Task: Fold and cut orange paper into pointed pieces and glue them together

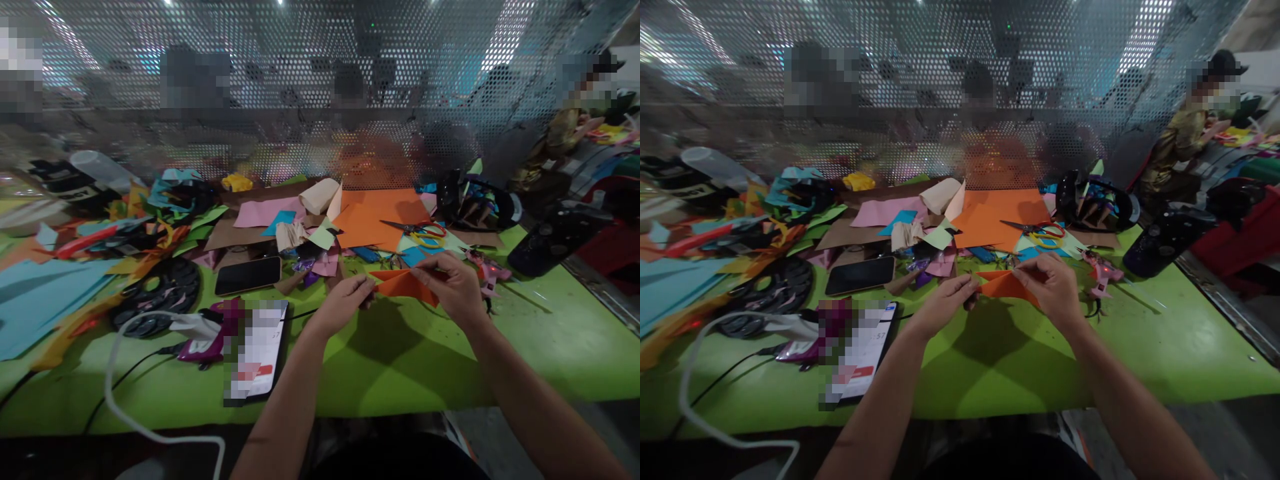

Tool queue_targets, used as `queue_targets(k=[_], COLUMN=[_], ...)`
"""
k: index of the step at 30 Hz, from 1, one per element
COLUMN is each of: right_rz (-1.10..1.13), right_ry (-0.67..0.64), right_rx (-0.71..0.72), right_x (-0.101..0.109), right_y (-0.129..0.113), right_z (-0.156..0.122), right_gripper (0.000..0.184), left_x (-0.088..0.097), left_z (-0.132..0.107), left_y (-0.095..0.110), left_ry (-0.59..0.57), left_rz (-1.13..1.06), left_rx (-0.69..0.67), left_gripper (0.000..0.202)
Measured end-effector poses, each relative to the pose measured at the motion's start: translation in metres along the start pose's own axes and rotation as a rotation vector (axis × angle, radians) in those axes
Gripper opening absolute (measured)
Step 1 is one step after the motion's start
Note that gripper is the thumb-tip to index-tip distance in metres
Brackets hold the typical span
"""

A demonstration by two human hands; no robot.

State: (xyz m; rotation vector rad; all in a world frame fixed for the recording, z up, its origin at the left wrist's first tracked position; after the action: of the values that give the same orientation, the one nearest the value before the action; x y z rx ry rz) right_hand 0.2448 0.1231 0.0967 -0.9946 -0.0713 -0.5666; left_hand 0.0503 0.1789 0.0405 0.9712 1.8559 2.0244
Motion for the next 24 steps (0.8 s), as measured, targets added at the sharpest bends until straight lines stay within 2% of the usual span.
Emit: queue_targets(k=[4,12,18,24], right_rz=[-0.005,-0.002,0.000,-0.005], right_ry=[-0.001,-0.007,-0.001,-0.012], right_rx=[0.005,-0.029,-0.039,-0.010], right_x=[0.000,0.000,0.000,-0.002], right_y=[0.001,0.003,0.003,-0.001], right_z=[0.000,0.000,-0.001,-0.001], right_gripper=[0.010,0.011,0.010,0.010], left_x=[0.003,0.009,0.007,0.007], left_z=[0.001,-0.002,-0.002,-0.001], left_y=[0.001,0.016,0.016,0.015], left_ry=[0.063,0.187,0.154,0.185], left_rz=[0.162,0.450,0.385,0.438], left_rx=[-0.046,-0.116,-0.155,-0.159], left_gripper=[0.037,0.036,0.037,0.037])
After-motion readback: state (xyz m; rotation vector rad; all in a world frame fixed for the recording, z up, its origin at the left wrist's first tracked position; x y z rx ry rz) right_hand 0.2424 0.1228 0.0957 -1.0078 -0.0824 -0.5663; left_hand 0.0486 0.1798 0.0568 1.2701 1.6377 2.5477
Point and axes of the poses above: each hand's wrist, its own z-axis towards the middle knuckle, its own x-axis out of the back of the hand, y = z × x, the point moved 6 cm from there along z, towards the middle knuckle, and after that the axes turned 7 degrees about z, right-handed, at the moved point
